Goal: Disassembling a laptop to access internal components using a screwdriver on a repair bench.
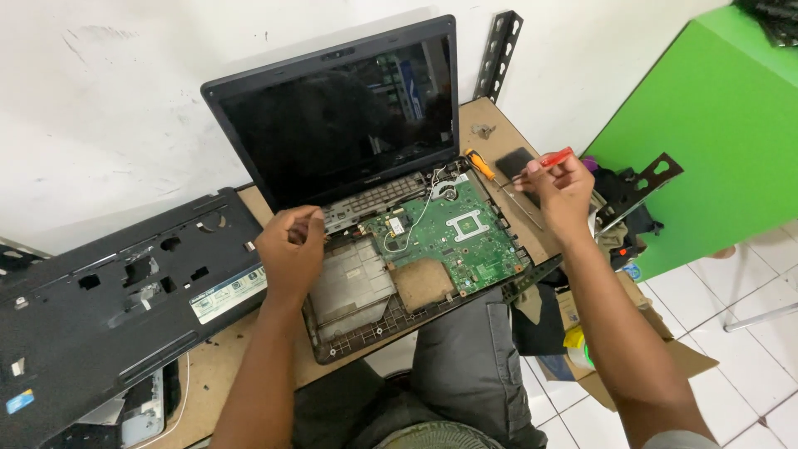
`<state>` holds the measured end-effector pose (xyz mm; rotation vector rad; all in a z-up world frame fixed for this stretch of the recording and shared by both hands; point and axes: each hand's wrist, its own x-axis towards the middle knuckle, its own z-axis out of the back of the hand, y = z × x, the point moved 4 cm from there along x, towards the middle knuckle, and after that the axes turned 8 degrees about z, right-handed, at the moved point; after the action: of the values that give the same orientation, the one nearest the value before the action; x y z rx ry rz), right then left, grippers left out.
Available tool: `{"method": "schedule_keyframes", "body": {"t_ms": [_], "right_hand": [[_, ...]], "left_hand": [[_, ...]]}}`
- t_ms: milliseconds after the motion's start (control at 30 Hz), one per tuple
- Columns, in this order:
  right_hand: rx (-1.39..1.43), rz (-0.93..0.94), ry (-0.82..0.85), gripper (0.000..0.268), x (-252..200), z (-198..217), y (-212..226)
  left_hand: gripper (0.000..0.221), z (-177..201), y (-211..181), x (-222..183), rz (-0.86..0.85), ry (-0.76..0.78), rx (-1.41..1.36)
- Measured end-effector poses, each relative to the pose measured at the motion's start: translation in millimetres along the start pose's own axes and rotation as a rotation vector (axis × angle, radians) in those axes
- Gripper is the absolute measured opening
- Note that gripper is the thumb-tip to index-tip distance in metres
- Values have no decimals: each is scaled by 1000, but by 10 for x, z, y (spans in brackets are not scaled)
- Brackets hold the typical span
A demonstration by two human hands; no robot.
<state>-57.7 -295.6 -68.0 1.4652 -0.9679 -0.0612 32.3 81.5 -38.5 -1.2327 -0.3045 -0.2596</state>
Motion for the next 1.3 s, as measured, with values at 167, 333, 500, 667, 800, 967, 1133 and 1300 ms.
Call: {"method": "schedule_keyframes", "body": {"t_ms": [167, 333, 500, 667, 800, 967, 1133, 1300], "right_hand": [[148, -48, 46, 18, -81, -312, 125], [264, -92, 133, 19, -302, -821, 288], [304, -29, 302, 21, -581, -1348, 457], [276, 6, 336, 20, -772, -1631, 418], [229, 84, 255, 21, -859, -1726, 444], [316, 155, 90, 19, -967, -1757, 427], [364, 160, 86, 17, -1092, -1840, 454], [365, 190, 104, 16, -1171, -1905, 505]], "left_hand": [[18, -245, -75, -148, 210, 360, -359], [28, -442, -22, -308, 369, 632, -594], [41, -404, -158, -393, 368, 814, -582], [35, -437, 16, -364, 387, 778, -603], [27, -421, 86, -321, 483, 694, -647], [30, -390, 200, -229, 616, 601, -902], [32, -410, 266, -224, 765, 533, -1037], [28, -476, 440, -195, 826, 520, -1130]]}}
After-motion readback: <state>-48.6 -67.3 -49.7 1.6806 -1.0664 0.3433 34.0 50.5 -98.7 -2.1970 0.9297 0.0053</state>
